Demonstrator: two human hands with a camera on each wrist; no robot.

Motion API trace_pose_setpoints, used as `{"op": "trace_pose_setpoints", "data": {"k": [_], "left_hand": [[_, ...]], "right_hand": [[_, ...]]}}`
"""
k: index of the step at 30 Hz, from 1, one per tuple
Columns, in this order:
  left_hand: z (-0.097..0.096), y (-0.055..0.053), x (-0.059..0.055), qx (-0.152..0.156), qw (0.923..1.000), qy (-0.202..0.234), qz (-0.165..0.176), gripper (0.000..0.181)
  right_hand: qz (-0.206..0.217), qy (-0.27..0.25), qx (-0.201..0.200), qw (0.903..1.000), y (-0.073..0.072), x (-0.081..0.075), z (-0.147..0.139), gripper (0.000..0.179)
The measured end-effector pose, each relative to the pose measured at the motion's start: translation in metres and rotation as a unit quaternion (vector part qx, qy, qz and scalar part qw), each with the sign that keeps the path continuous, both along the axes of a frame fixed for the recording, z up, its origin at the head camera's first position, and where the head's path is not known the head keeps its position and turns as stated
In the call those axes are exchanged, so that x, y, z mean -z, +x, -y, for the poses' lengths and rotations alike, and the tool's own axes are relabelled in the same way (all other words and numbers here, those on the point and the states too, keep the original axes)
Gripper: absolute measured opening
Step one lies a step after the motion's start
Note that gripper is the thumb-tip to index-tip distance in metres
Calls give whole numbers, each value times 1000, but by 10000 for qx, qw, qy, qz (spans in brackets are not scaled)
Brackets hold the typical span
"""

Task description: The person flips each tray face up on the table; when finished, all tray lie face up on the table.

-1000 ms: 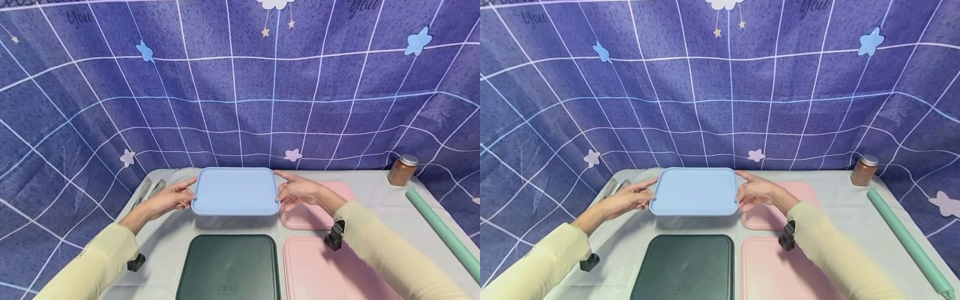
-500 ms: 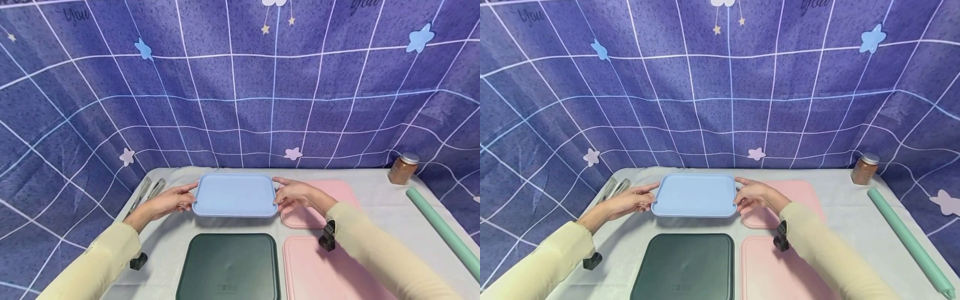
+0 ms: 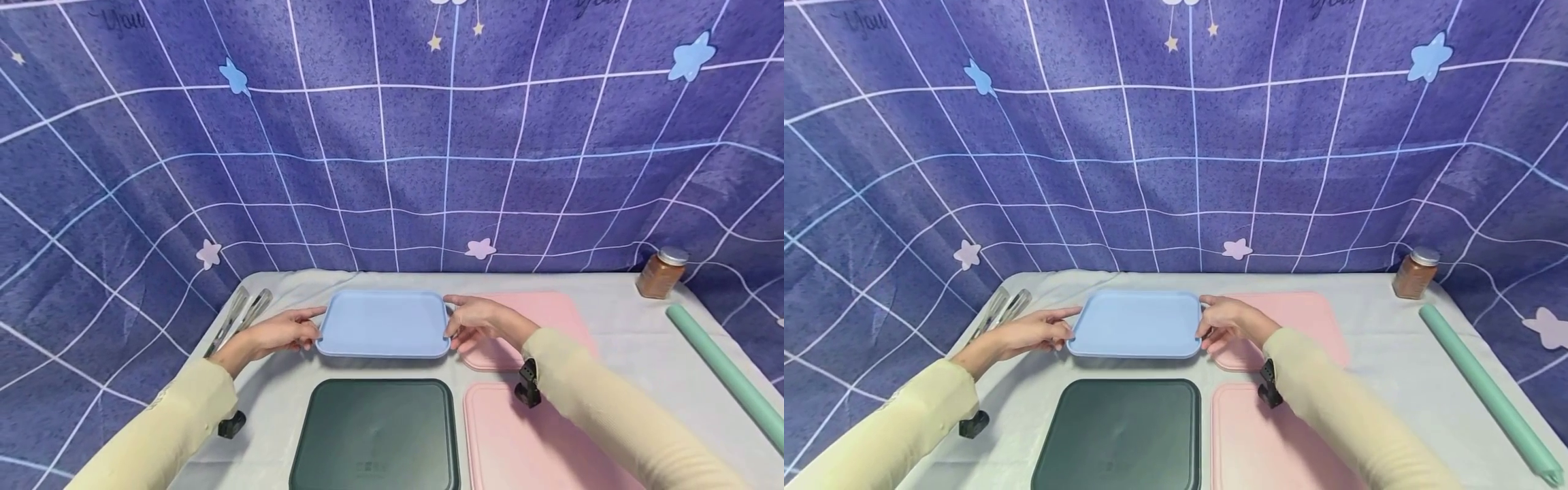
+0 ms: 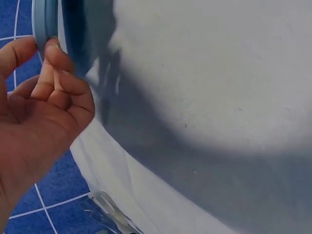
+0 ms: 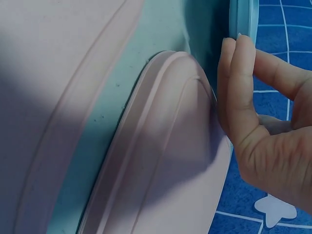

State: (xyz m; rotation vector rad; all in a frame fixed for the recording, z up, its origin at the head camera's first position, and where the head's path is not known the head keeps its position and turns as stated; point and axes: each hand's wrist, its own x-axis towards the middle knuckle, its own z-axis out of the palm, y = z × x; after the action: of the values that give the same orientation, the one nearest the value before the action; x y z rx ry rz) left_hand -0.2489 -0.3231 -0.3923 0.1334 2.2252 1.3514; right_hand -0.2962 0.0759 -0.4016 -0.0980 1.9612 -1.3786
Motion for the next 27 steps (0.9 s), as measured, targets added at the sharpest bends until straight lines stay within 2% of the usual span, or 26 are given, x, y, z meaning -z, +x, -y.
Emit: {"op": "trace_pose_setpoints", "data": {"k": [9,14,18,27], "left_hand": [[-6,4,6,-23,9988,-481,-24,88],[-7,4,9,-37,9974,-698,-168,88],[-8,4,10,-68,9959,-854,-294,89],[-13,6,10,-169,9933,-1094,-337,88]], "right_hand": [[-182,435,25,9989,3,0,7,102],[-279,638,-22,9976,7,-4,13,103],[-285,707,34,9971,9,-5,16,104],[-533,877,85,9947,13,-2,21,103]]}}
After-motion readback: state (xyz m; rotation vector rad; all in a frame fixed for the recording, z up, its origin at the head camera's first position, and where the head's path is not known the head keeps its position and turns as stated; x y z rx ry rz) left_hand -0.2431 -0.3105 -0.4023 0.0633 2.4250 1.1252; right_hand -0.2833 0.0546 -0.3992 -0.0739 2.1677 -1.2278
